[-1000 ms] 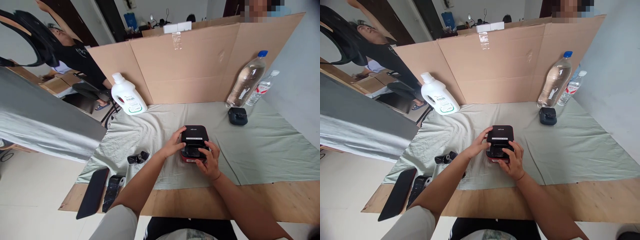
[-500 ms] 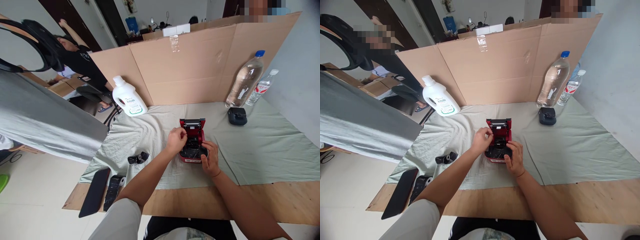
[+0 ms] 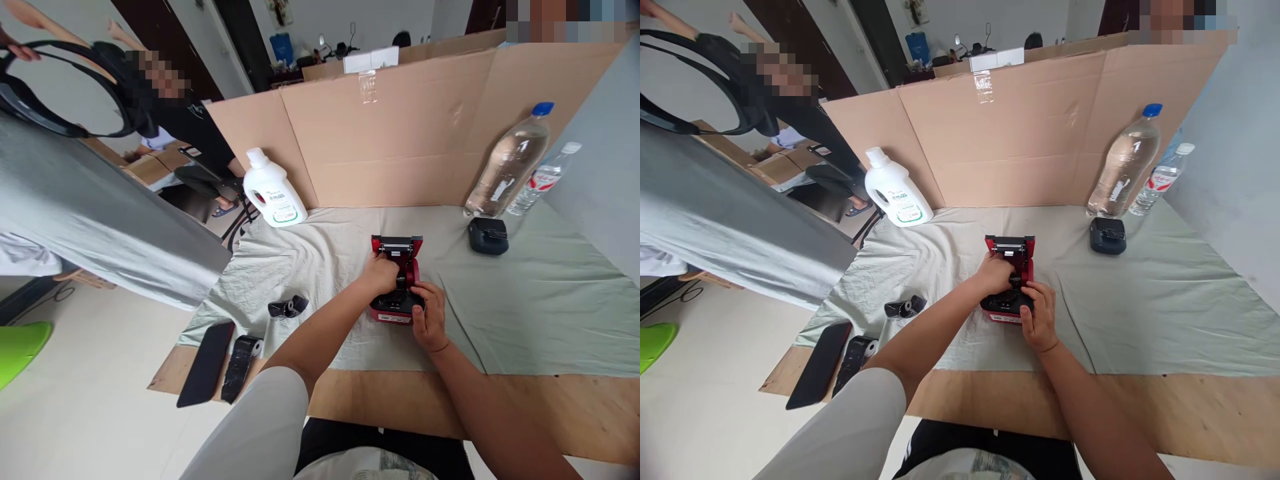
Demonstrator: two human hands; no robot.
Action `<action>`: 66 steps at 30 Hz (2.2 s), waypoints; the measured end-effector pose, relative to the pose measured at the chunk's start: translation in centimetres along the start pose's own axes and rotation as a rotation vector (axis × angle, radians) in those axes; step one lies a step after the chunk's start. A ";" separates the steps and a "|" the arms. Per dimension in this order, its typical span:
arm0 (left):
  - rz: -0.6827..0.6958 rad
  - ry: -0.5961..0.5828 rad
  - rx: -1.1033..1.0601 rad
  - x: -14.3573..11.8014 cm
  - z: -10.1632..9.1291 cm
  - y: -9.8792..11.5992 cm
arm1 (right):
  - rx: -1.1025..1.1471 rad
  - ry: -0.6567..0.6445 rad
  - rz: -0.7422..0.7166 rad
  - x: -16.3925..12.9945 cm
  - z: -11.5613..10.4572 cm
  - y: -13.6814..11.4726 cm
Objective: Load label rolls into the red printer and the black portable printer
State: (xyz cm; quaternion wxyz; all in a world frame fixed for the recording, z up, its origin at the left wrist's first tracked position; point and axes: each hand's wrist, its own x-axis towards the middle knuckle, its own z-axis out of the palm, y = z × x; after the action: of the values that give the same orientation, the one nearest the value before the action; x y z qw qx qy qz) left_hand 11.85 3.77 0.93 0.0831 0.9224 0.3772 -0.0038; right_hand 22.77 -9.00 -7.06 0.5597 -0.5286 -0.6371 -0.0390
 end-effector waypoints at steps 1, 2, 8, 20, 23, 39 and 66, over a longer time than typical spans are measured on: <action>0.002 0.028 -0.028 -0.1 0.0 0.0 | 0.002 -0.003 0.000 0.0 0.0 0.1; -0.001 0.069 -0.084 -0.4 0.0 -0.1 | 0.003 -0.007 0.000 -0.1 0.0 0.1; 0.071 0.249 -0.789 -4.0 0.0 -2.4 | -0.006 -0.015 -0.015 -0.1 0.1 0.4; -0.693 0.063 -0.876 -22.7 -6.0 -23.0 | -0.016 -0.012 -0.006 0.2 0.2 0.0; -0.805 0.063 -0.813 -25.6 -3.7 -24.7 | -0.017 -0.002 -0.001 0.1 0.2 0.0; -0.406 -0.267 -0.250 -19.9 -0.9 -20.7 | -0.022 0.013 -0.045 0.3 0.2 0.1; 0.207 -0.381 -1.031 -5.5 -5.5 -1.8 | -0.072 0.061 -0.156 1.2 -0.6 -2.0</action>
State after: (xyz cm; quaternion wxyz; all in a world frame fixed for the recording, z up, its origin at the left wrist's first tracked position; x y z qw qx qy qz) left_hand 6.39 2.09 6.46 0.5900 0.7776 0.2160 0.0225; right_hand 22.02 -9.52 -4.86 0.5549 -0.4956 -0.6570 -0.1213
